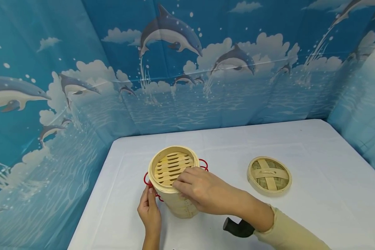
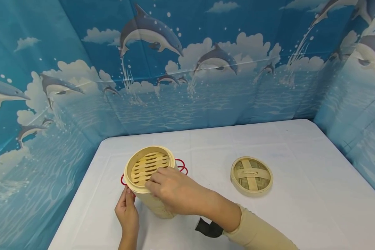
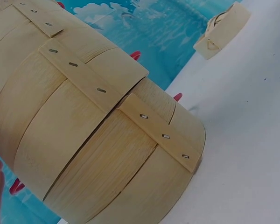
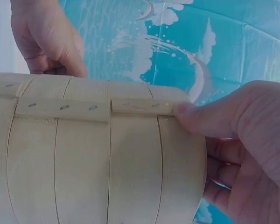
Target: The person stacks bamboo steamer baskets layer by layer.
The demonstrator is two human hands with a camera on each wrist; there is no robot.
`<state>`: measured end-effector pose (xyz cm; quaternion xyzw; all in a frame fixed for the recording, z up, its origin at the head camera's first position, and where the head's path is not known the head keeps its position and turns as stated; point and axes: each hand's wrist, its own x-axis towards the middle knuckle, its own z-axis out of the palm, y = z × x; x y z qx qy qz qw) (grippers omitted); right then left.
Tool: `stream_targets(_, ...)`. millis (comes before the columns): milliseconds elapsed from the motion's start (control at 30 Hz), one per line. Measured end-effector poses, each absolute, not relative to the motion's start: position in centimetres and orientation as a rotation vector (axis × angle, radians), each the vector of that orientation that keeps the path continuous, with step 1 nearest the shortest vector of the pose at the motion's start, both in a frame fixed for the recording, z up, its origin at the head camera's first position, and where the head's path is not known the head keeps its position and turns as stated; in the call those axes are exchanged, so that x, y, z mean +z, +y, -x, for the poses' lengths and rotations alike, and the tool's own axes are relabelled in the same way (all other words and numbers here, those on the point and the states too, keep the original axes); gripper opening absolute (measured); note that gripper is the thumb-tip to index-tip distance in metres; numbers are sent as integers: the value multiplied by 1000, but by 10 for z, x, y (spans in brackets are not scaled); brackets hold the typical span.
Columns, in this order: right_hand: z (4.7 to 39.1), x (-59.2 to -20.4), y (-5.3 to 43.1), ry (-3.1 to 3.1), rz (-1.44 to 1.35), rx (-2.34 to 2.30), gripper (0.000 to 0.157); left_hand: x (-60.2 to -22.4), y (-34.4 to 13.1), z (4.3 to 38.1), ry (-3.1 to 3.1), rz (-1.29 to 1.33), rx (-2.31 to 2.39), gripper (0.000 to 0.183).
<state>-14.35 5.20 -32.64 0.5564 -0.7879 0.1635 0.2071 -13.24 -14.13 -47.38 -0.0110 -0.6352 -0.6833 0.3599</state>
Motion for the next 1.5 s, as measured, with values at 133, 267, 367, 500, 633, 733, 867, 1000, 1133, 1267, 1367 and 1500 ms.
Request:
stream_targets(133,146,-325,53,-2204,-1571,480,20,-473,-142,133,-1634,27,-1769,28)
stream_targets(267,147,-324,56,-2182,-1577,514,24,-473,-142,133,-1643,35,-1746,28)
stream_targets(367,147,-323,62,-2112,-1547,602,27,-474,-142,133,-1644,32,-1729,27)
stream_targets(500,149,-324,81,-2015,-1458,741,26,-474,-142,133,-1635,44,-1754,27)
stream_targets(633,158,-331,112,-2028,-1343,758,24,-475,-142,133,-1626,63,-1779,28)
stream_targets(733,167,-343,139,-2077,-1245,735,24,-475,-142,133,-1627,52,-1785,28)
stream_targets(867,177,-364,177,-2157,-1115,647,37,-475,-143,133,-1625,50,-1788,28)
stream_targets(1000,185,-386,213,-2199,-1040,560,48,-476,-144,133,-1625,67,-1773,28)
stream_targets(1133,193,-409,245,-2268,-986,495,44,-476,-143,133,-1620,69,-1786,28)
stream_targets(1267,197,-423,266,-2435,-914,456,15,-476,-143,133,-1625,66,-1788,29)
stream_targets(1367,197,-429,273,-2580,-852,452,21,-476,-143,133,-1627,59,-1786,29)
stream_targets(1500,194,-435,277,-2695,-813,486,20,-477,-143,132,-1629,76,-1776,28)
